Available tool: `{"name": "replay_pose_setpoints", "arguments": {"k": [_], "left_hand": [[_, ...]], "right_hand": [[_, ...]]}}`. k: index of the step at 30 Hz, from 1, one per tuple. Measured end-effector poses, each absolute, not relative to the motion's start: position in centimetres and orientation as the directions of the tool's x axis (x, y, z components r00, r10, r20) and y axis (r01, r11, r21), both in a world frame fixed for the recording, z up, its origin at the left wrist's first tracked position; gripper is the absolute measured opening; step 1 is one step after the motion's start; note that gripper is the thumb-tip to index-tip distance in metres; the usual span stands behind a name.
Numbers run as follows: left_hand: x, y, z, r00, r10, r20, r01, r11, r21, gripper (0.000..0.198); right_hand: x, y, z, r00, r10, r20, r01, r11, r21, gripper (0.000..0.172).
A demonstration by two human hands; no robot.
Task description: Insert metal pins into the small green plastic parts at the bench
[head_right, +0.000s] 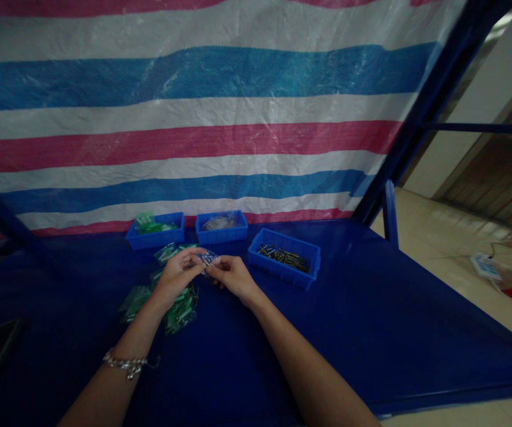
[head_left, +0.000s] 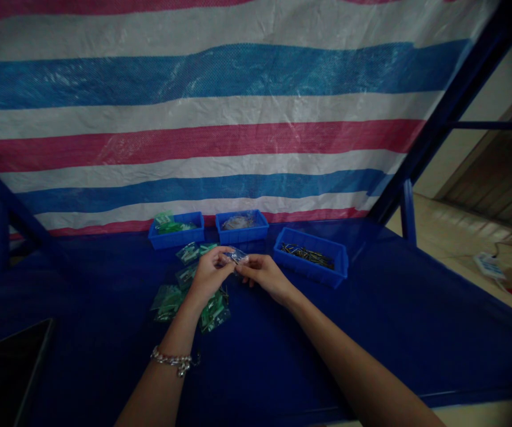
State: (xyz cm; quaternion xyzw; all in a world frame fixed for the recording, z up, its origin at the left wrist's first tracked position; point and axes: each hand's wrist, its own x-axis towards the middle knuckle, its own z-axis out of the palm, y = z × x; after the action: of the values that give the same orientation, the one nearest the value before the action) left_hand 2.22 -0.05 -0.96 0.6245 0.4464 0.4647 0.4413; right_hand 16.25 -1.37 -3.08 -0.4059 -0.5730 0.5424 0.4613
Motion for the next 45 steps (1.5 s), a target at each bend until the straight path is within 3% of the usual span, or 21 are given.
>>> {"name": "replay_pose_setpoints", "arguments": {"k": [16,29,45], "left_hand": [[2.14,-0.17,-1.0,0.233,0.964,0.128,0.094,-0.153,0.984,0.025],[2.2,-0.28,-1.0,0.218,0.97,0.106,0.063,-0.122,0.99,0.017],[2.26,-0.79,-0.2,0.212,0.975,0.067,0.075,-0.085,0.994,0.023]], "right_hand": [[16.03,-1.14,-3.22,-0.144,0.986,0.078,-0.087,0.066,-0.994,0.02],[15.89,-1.62,-2.69,-0.147,0.988,0.045,-0.151,0.022,-0.988,0.028],[16.54,-1.14,-2.78,-0.047,0.992,0.114,-0.027,0.113,-0.993,0.028]]}}
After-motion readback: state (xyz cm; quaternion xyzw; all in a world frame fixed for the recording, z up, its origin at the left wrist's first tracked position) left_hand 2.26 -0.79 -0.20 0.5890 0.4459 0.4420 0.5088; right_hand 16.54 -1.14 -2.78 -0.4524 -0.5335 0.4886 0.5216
